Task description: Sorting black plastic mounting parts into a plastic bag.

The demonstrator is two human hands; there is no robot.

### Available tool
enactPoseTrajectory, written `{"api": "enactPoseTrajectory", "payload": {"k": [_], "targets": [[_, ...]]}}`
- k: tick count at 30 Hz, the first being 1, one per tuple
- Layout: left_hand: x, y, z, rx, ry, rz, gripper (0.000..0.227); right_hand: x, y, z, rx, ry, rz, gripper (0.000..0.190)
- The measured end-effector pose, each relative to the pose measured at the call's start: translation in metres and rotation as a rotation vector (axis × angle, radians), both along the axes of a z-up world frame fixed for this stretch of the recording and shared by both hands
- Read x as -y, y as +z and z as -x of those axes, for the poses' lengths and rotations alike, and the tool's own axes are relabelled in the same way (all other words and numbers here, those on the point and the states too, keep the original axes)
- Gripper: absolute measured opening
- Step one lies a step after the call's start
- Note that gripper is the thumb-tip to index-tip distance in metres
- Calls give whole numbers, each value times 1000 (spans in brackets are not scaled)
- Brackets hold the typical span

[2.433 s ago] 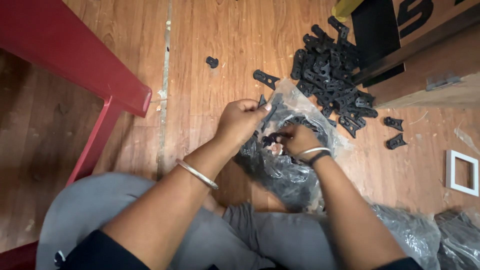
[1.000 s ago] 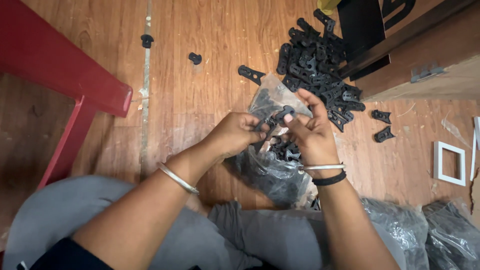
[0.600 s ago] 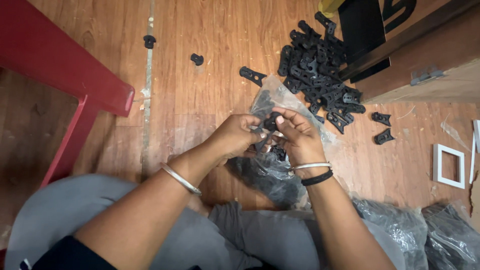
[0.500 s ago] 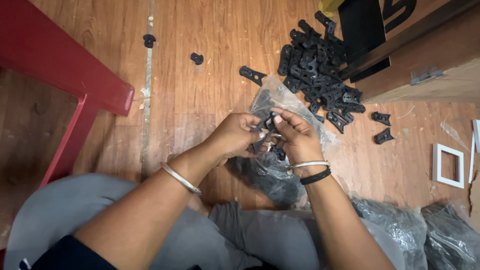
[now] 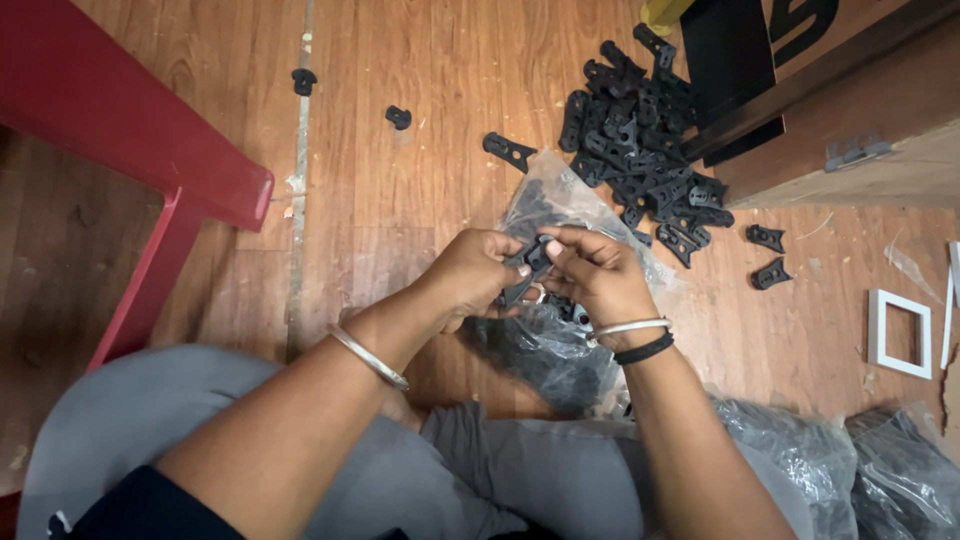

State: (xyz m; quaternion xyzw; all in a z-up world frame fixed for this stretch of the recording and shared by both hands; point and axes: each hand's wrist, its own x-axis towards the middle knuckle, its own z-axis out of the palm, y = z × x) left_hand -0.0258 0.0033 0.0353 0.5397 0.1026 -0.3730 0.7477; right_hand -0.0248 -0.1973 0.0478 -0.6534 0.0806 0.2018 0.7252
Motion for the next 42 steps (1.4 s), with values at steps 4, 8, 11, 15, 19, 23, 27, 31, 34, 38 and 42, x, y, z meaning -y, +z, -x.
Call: {"api": "enactPoseTrajectory", "payload": {"k": [4,8,11,15,19,23,27,31,34,38,42], "targets": [[1,-7,-2,19,41,14,18,-10,4,1,19,-20,91,27],[0,-1,-3,-158,182,153,14,-19,4,2,118,-50,221,24],[4,-14,-4,-153,261,143,11,-29,12,5,226,-52,329,20],[12,-30,-3,-97,337,246,12,-44,36,12,388,-58,653,16],[17,-38,2,36,419,216,15,-58,54,21,502,-103,935,18],[11,-12,10,468,416,-129,23,-42,35,13,564,-105,905,17],[1,-15,-1,828,356,-604,56,8,2,-17,532,-362,528,13],[-4,-27,-15,662,458,-649,79,34,13,-32,721,-556,620,33],[-5,-17,-16,484,376,-631,72,68,-54,-35,623,-14,1092,12],[-4,-26,-15,479,390,-592,77,42,-72,-25,256,321,1500,21],[-16,-10,-18,480,395,-618,75,23,-60,-27,80,487,1642,27]]}}
